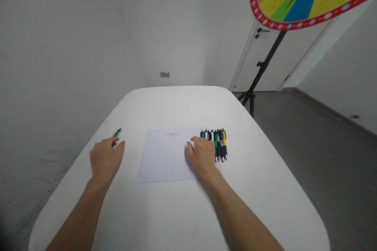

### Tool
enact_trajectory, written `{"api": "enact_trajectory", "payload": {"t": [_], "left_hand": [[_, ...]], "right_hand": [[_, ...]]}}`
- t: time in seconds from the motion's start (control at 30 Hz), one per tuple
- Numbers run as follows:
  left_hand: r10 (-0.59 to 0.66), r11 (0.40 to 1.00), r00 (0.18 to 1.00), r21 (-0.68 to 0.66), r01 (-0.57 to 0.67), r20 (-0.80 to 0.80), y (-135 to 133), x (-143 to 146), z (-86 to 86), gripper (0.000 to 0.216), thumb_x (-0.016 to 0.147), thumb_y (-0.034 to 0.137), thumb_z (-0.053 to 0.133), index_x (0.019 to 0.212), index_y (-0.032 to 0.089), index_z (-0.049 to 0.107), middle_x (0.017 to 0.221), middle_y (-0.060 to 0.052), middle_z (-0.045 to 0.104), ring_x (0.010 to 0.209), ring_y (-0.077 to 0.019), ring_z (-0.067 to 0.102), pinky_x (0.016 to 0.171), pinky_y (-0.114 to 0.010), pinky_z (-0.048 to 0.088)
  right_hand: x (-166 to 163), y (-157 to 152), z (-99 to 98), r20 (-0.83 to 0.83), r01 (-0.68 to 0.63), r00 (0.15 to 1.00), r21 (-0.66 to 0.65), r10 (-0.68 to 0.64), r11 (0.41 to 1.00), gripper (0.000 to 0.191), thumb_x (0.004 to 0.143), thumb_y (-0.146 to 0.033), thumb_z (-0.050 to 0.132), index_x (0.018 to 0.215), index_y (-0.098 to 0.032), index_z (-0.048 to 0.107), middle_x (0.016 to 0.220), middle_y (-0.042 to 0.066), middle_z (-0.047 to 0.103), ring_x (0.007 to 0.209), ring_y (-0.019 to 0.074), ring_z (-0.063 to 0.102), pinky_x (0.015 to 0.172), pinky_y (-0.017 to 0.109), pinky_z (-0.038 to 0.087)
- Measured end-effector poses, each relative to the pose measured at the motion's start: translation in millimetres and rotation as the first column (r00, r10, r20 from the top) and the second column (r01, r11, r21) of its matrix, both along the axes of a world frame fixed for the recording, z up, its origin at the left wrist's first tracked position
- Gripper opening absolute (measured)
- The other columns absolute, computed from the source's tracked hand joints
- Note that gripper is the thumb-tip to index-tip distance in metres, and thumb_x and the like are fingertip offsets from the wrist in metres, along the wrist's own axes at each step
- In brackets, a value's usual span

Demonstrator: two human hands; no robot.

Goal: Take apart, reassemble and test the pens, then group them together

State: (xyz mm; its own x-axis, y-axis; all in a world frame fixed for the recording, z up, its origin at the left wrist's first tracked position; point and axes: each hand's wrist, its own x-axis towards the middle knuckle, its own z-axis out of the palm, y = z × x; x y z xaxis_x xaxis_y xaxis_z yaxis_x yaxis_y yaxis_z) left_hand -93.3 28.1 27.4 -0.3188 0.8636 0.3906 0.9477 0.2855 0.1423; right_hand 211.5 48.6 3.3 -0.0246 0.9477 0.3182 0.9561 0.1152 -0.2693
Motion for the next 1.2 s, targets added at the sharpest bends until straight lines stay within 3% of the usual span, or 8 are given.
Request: {"api": "enact_trajectory", "payload": {"t": [0.13, 0.27, 0.73, 0.97, 1.2], "left_hand": [[0.152, 0.981, 0.984, -0.11, -0.162, -0.09, 0, -18, 3.0, 0.035, 0.088, 0.04, 0.049, 0.105, 0.015, 0.066, 0.101, -0.015, 0.069, 0.097, -0.0343, 0.061, 0.074, -0.041, 0.045], [0.182, 0.961, 0.974, -0.185, -0.206, -0.138, 2, -27, -4.2, 0.036, 0.089, 0.042, 0.048, 0.103, 0.015, 0.066, 0.102, -0.016, 0.068, 0.099, -0.0358, 0.061, 0.074, -0.042, 0.045], [0.006, 0.969, 1.0, -0.249, -0.009, -0.014, 2, -13, -8.6, 0.024, 0.09, 0.038, 0.046, 0.091, 0.019, 0.06, 0.095, -0.011, 0.066, 0.084, -0.0265, 0.065, 0.063, -0.034, 0.044], [-0.067, 0.967, 0.978, -0.23, 0.112, 0.195, 6, -14, -15.7, 0.012, 0.086, 0.032, 0.051, 0.086, 0.022, 0.057, 0.089, -0.005, 0.067, 0.081, -0.0225, 0.064, 0.068, -0.031, 0.042], [-0.058, 0.964, 0.995, -0.256, 0.076, 0.078, 2, -7, -11.3, 0.028, 0.09, 0.044, 0.045, 0.094, 0.02, 0.06, 0.102, -0.01, 0.062, 0.088, -0.027, 0.064, 0.067, -0.034, 0.045]], "right_hand": [[-1, 0, -1.5, -0.02, -0.022, 1.0, 0.009, 0.022, 1.0, 0.024, 0.092, -0.03, 0.054, 0.098, -0.016, 0.073, 0.084, 0.009, 0.076, 0.083, 0.0229, 0.068, 0.077, 0.033, 0.035], [-3, -1, -0.8, -0.03, -0.037, 0.999, 0.001, 0.037, 0.999, 0.024, 0.092, -0.03, 0.054, 0.097, -0.016, 0.072, 0.08, 0.008, 0.075, 0.08, 0.0224, 0.068, 0.076, 0.033, 0.035], [-8, -6, 3.1, -0.073, -0.068, 0.995, -0.049, 0.065, 0.996, 0.025, 0.093, -0.03, 0.051, 0.098, -0.016, 0.072, 0.081, 0.007, 0.075, 0.08, 0.022, 0.066, 0.076, 0.033, 0.034], [-8, -5, 0.6, -0.082, -0.083, 0.993, -0.035, 0.08, 0.996, 0.024, 0.092, -0.028, 0.052, 0.096, -0.016, 0.072, 0.076, 0.006, 0.074, 0.074, 0.0207, 0.065, 0.076, 0.033, 0.034], [-9, -5, -1.3, -0.086, -0.094, 0.992, -0.011, 0.093, 0.995, 0.026, 0.091, -0.029, 0.049, 0.094, -0.017, 0.072, 0.073, 0.006, 0.073, 0.073, 0.0203, 0.064, 0.074, 0.032, 0.034]]}}
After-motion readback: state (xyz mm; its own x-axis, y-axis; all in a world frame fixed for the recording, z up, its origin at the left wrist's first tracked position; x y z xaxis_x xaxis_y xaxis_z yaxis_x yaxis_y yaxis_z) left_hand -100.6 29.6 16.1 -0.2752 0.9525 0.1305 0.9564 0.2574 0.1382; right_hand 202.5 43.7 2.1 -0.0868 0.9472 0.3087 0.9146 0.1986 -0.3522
